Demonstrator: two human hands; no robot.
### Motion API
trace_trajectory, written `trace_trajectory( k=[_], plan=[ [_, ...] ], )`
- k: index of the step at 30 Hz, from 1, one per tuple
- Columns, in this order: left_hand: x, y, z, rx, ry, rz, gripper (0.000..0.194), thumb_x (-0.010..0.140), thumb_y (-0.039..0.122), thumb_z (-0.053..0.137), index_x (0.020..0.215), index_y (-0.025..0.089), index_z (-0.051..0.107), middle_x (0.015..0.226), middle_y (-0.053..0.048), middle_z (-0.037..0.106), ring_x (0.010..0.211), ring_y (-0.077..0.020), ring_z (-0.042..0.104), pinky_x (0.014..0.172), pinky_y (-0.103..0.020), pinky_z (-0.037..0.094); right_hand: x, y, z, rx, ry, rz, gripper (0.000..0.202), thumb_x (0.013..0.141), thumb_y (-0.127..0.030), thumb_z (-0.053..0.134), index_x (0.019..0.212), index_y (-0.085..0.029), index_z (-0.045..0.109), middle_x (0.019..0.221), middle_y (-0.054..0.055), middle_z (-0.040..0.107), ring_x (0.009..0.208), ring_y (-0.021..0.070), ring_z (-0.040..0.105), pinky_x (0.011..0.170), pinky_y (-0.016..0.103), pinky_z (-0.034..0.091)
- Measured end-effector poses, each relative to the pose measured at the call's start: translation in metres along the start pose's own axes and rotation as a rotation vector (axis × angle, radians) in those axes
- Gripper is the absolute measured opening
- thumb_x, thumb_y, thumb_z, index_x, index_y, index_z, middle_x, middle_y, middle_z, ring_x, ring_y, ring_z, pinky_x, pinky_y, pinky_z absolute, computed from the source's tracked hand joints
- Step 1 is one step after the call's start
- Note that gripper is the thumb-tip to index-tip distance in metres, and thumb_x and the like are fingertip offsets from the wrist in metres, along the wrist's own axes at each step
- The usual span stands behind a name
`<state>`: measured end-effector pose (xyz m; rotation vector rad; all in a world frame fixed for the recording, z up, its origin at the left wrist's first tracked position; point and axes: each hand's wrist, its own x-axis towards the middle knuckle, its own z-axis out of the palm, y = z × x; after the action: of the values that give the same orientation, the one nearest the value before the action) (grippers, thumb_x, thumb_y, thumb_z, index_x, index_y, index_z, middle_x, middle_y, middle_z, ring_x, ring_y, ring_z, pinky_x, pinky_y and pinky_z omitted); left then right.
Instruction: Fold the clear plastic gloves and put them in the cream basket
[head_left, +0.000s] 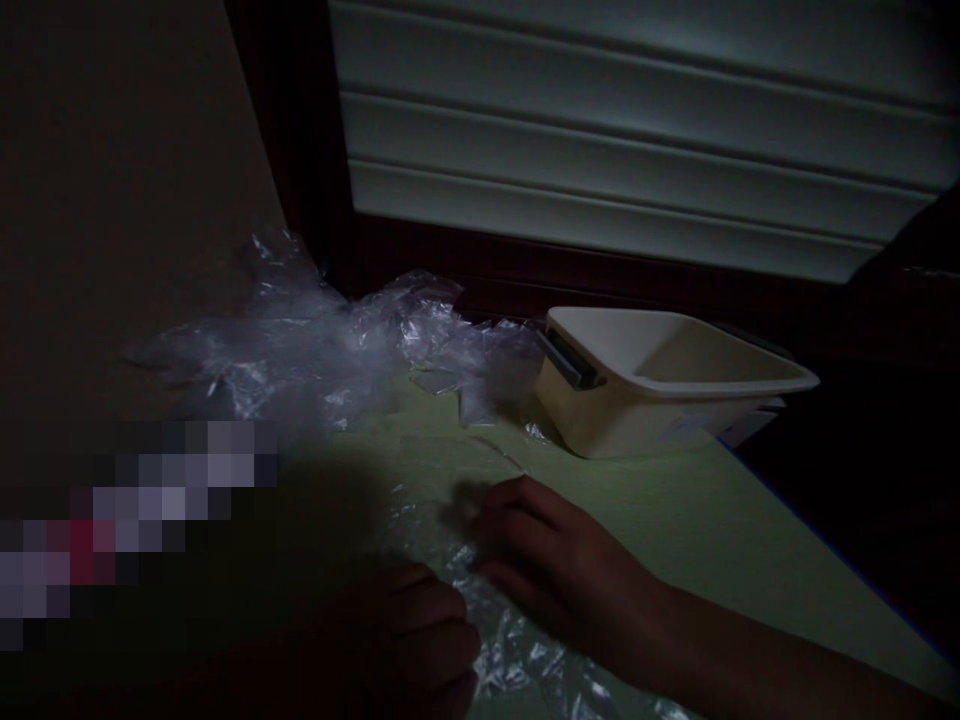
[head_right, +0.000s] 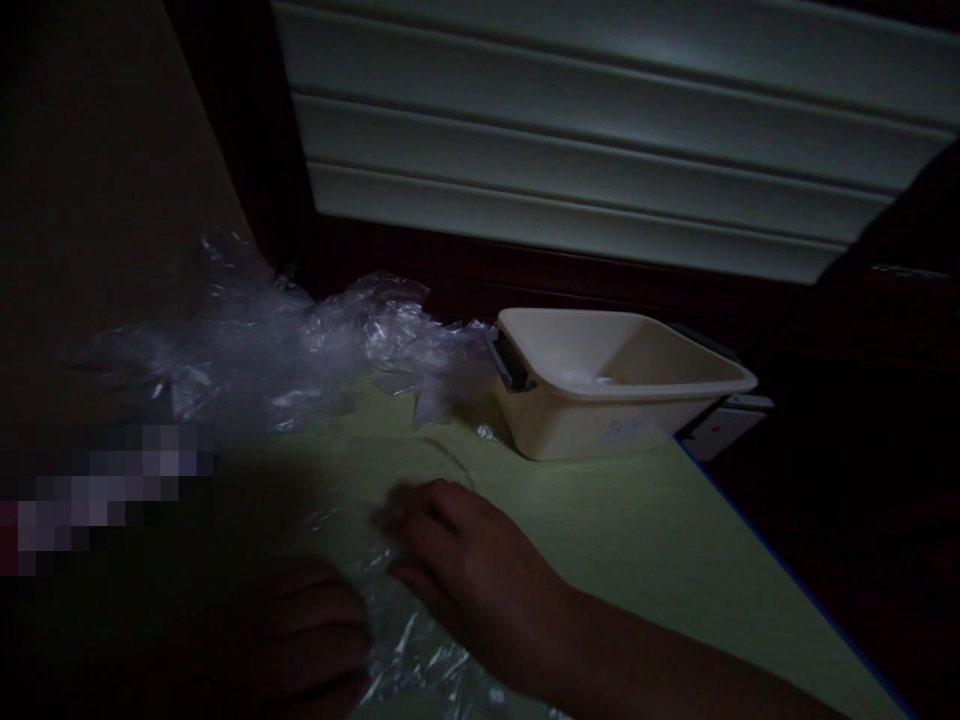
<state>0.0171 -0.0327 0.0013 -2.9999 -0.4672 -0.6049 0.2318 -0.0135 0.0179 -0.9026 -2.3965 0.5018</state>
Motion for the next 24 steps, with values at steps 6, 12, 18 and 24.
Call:
trace_trajectory(
  k=[6, 12, 18, 24],
  plan=[
    [0.001, -0.005, 0.007, -0.042, -0.038, -0.008, 0.009, 0.088, 0.015, 0.058, 0.08, 0.017, 0.054, 0.077, 0.004, 0.061, 0.073, -0.0135, 0.052, 0.069, -0.03, 0.04, 0.001, -0.009, -0.008, -0.106, -0.215, -0.064, 0.014, 0.091, -0.017, 0.053, 0.091, -0.012, 0.066, 0.09, 0.009, 0.062, 0.085, 0.0206, 0.056, 0.077, 0.035, 0.047],
    [0.003, -0.003, 0.007, -0.052, -0.045, -0.047, 0.014, 0.086, 0.013, 0.061, 0.073, 0.017, 0.055, 0.075, 0.004, 0.06, 0.072, -0.0122, 0.053, 0.068, -0.027, 0.04, 0.002, 0.0, -0.007, -0.175, -0.218, 0.008, 0.015, 0.092, -0.022, 0.052, 0.099, -0.014, 0.063, 0.094, 0.009, 0.06, 0.088, 0.0217, 0.054, 0.078, 0.036, 0.045],
    [0.005, -0.003, 0.002, -0.089, 0.012, -0.06, 0.017, 0.089, 0.015, 0.048, 0.074, 0.017, 0.055, 0.076, 0.001, 0.062, 0.073, -0.0154, 0.054, 0.073, -0.031, 0.042, -0.001, 0.007, -0.011, -0.236, -0.155, 0.071, 0.013, 0.091, -0.016, 0.05, 0.095, -0.015, 0.062, 0.089, 0.007, 0.058, 0.081, 0.0197, 0.053, 0.072, 0.032, 0.045],
    [-0.002, 0.004, 0.004, -0.027, 0.203, -0.202, 0.026, 0.093, 0.018, 0.037, 0.079, 0.018, 0.059, 0.076, -0.001, 0.062, 0.082, -0.0175, 0.056, 0.082, -0.032, 0.044, -0.006, -0.001, -0.031, -0.11, -0.253, 0.113, 0.01, 0.092, -0.016, 0.051, 0.092, -0.017, 0.062, 0.09, 0.005, 0.059, 0.08, 0.0164, 0.056, 0.072, 0.028, 0.046]
  ],
)
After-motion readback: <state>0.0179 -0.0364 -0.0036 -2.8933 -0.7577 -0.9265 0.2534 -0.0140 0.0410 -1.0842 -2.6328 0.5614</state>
